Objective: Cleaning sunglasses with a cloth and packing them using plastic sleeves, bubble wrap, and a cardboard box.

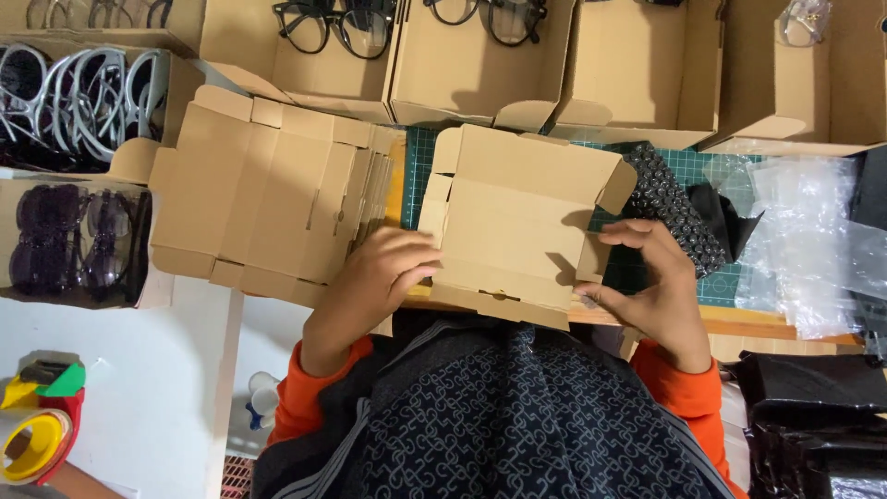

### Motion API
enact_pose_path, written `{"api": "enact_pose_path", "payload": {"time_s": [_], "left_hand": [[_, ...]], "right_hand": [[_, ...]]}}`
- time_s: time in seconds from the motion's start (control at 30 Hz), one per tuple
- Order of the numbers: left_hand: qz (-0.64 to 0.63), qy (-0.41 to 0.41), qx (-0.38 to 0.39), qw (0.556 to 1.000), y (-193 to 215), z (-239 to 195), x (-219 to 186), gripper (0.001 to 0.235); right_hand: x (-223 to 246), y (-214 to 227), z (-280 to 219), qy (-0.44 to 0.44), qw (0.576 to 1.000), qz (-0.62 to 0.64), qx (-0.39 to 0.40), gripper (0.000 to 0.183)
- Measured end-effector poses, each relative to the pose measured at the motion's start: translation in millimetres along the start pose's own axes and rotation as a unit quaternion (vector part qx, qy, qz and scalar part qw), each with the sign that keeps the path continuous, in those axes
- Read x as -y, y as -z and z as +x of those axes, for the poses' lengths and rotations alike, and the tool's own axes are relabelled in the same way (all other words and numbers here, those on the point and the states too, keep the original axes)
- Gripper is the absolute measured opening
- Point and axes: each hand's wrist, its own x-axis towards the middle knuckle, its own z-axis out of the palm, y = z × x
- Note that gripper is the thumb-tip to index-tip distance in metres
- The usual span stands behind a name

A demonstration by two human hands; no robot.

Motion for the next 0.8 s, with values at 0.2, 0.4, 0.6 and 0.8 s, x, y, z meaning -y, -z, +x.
{"api": "enact_pose_path", "payload": {"time_s": [0.2,0.4,0.6,0.8], "left_hand": [[-0.073,0.077,-0.130,0.986,1.3,13.3,-14.6,0.067],[-0.085,0.028,-0.126,0.988,-12.1,27.0,-9.9,0.079],[-0.103,-0.007,-0.160,0.982,-35.9,28.7,11.7,0.052],[-0.128,-0.005,-0.177,0.976,-37.6,30.2,2.0,0.034]], "right_hand": [[13.3,-3.4,5.4,0.026,0.999,0.023,-0.002,0.071],[9.8,-5.7,7.8,0.039,0.999,0.005,0.009,0.075],[8.4,-15.0,7.7,0.108,0.994,0.002,-0.016,0.050],[19.8,-13.8,1.6,0.105,0.992,-0.003,0.066,0.065]]}}
